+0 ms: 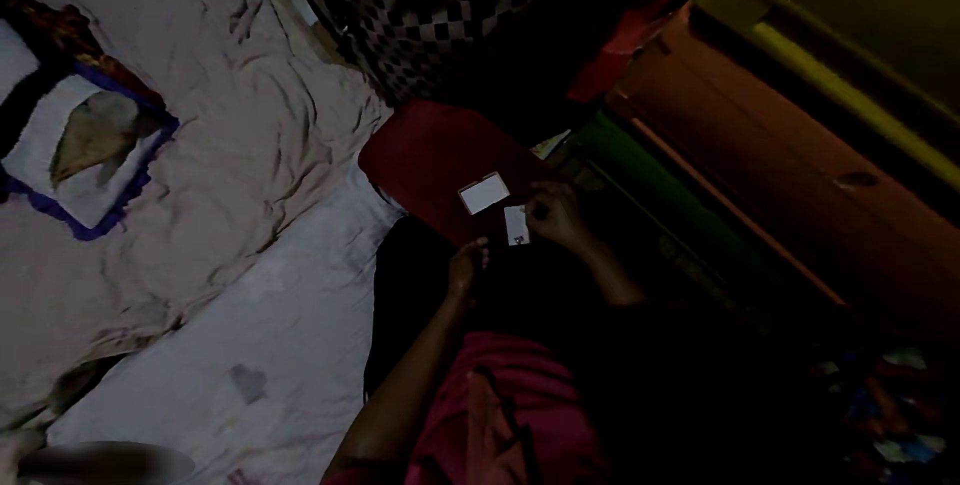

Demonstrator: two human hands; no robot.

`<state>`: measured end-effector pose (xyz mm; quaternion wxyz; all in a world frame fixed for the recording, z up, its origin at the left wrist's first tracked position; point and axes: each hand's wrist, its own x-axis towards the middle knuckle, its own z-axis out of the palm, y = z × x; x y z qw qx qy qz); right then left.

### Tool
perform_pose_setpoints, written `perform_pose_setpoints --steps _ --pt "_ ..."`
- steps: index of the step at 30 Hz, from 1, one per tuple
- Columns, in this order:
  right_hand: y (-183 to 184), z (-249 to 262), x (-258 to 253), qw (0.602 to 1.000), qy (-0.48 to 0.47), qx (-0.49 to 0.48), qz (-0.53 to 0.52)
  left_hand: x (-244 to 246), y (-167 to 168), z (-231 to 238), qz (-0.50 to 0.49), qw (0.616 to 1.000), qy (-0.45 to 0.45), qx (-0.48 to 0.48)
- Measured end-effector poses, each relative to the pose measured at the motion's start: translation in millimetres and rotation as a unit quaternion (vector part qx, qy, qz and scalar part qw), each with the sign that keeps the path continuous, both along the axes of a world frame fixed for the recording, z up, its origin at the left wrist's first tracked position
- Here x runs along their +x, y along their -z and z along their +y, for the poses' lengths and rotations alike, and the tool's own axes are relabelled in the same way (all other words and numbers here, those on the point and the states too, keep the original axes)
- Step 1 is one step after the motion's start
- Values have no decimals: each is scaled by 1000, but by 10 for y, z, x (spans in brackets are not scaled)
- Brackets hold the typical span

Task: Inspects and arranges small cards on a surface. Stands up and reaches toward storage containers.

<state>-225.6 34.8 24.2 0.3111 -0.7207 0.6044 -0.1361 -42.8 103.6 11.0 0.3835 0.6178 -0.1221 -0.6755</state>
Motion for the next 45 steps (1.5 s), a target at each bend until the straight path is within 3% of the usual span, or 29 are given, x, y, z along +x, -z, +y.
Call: perform_pose_setpoints --steps 3,7,9,11,13,15,20,24,26,28,32,34,37,45 --pt "-84 -7 -92 986 59 34 -149 25 -113 -41 -20 997 58 -36" --pt "-33 -39 -195 935 86 81 -334 -40 -159 -192 -51 976 184 -108" --pt "-8 -53 -207 917 90 99 -376 -111 -154 -293 -141 929 292 -177" --pt "-34 -60 -209 908 94 116 -390 -220 -97 -385 -255 853 376 -257" --pt "-78 -59 -210 904 105 137 -390 -319 50 -454 -343 764 430 -338" --pt "-78 -58 -214 901 107 139 -397 -396 123 -505 -389 705 467 -365" --pt "-45 -56 -225 903 81 131 -401 -521 29 -576 -444 654 548 -274" --pt "-86 -66 -201 902 82 140 -401 -506 -3 -580 -466 630 563 -263" --pt "-129 -65 -198 900 83 151 -400 -447 11 -565 -458 641 546 -287" --pt "-165 -56 -197 895 94 164 -405 -359 53 -525 -442 681 478 -336" --pt "-138 -34 -215 884 86 161 -430 -246 -91 -377 -296 847 277 -344" --pt "-99 -18 -213 883 66 149 -439 -235 -186 -291 -201 909 182 -317" --pt "-112 16 -178 882 32 132 -452 -221 -305 -212 -152 929 102 -321" --pt "-233 274 11 851 74 125 -504 -241 -400 -132 -138 925 43 -350"
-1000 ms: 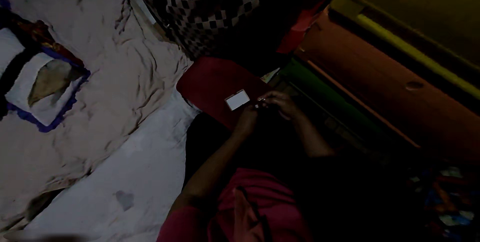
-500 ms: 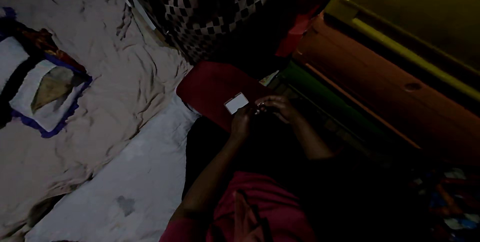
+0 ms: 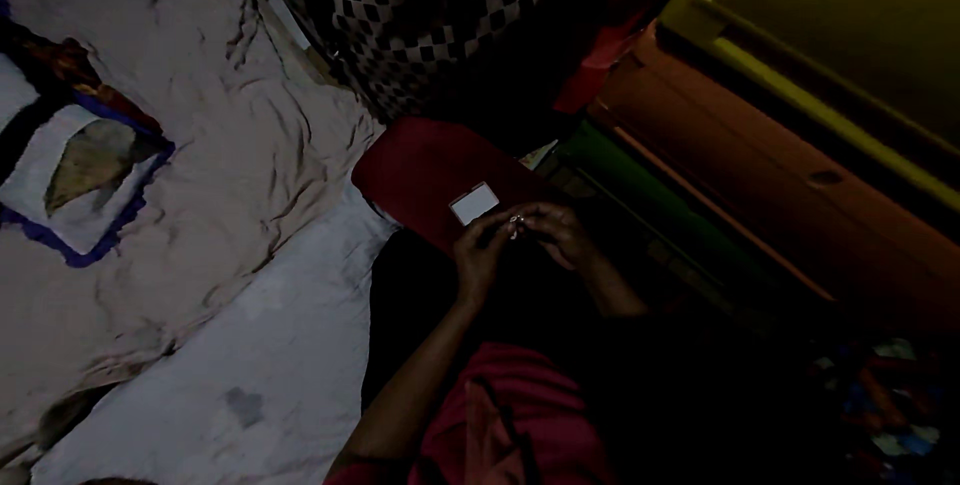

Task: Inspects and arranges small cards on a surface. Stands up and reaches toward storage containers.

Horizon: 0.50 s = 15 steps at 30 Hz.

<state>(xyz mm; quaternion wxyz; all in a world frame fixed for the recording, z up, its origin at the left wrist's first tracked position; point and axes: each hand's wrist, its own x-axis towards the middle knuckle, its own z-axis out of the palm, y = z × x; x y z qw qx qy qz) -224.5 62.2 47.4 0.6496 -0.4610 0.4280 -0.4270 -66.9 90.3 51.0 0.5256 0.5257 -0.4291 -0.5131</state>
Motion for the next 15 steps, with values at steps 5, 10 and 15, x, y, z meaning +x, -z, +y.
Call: perform_pose_setpoints --steps 5,10,15 --pt "-27 37 44 995 -12 -99 31 28 -50 44 17 1000 -12 -11" --pt "-161 73 94 975 -9 -199 100 63 -43 71 58 997 -7 -50" --pt "-247 126 112 961 -15 -218 172 166 -74 64 46 997 3 -58"
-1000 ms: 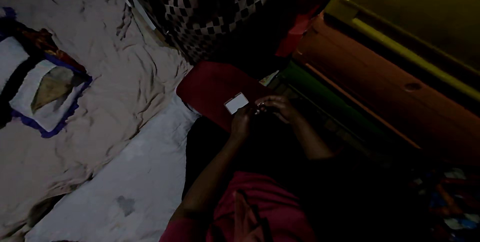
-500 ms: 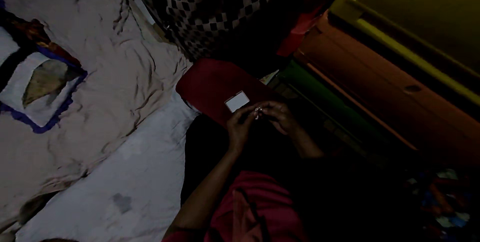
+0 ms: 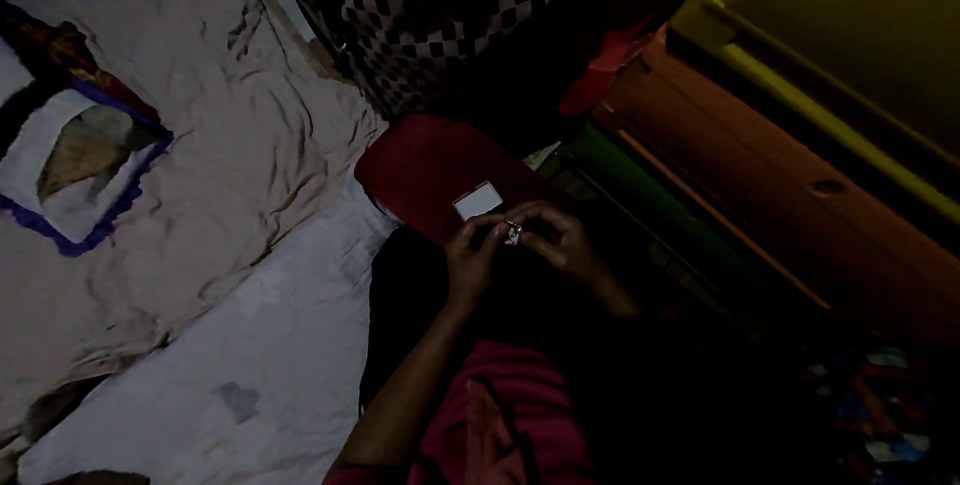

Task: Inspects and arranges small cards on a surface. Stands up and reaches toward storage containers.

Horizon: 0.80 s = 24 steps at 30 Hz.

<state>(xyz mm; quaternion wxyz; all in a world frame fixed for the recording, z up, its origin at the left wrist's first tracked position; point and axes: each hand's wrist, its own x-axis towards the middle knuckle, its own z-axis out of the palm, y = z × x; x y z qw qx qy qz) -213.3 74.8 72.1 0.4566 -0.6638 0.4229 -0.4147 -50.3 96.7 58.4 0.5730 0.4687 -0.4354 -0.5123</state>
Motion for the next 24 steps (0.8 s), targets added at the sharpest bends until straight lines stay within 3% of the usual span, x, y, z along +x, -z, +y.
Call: perform_pose_setpoints --steps 10,14,24 --pt "-171 68 100 999 47 16 -1 148 -161 6 -3 999 14 35" --pt "-241 97 127 997 47 35 -46 169 -172 35 45 998 29 17" --pt "-287 164 177 990 52 72 -114 104 -284 120 178 980 28 88"
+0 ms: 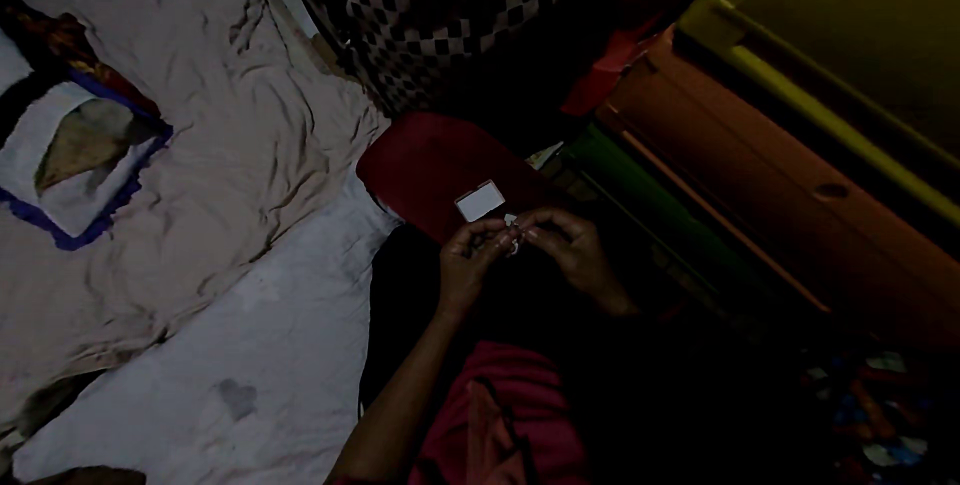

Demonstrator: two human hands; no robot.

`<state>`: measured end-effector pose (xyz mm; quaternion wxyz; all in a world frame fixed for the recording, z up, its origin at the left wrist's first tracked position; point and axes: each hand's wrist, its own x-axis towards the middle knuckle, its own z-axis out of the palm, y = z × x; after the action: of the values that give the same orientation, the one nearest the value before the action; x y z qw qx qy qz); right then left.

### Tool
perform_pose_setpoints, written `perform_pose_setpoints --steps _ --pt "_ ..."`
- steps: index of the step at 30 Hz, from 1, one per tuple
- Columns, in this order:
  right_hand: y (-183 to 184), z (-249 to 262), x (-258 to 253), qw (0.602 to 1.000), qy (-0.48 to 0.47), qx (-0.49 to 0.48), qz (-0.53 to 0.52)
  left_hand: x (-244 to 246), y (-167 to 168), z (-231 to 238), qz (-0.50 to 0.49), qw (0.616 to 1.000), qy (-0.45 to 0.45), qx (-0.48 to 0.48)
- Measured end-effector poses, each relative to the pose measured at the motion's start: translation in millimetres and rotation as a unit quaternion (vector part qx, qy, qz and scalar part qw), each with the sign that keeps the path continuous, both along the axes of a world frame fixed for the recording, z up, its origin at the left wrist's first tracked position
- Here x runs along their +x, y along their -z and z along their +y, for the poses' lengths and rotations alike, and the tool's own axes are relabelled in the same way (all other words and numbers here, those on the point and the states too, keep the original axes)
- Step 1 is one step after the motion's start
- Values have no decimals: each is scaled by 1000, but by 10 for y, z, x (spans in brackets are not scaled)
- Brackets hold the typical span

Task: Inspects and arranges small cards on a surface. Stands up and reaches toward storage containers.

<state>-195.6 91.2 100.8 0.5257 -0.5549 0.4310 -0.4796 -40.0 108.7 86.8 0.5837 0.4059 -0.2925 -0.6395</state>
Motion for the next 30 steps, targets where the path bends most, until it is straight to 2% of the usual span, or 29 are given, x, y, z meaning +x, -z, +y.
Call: perform_pose_setpoints --steps 11,20,24,27,30 --pt "48 22 25 997 -3 -74 25 23 70 26 -36 997 -9 -63" --pt "68 47 37 977 6 -169 127 52 91 28 -102 985 -15 -139" --pt "41 50 7 990 -22 -111 89 113 22 29 -115 981 -33 -150" --pt "96 10 1 997 2 -49 60 215 -56 8 -70 983 -40 -165" --pt "176 -31 -37 998 30 -19 57 330 -100 -14 -70 973 -55 -215"
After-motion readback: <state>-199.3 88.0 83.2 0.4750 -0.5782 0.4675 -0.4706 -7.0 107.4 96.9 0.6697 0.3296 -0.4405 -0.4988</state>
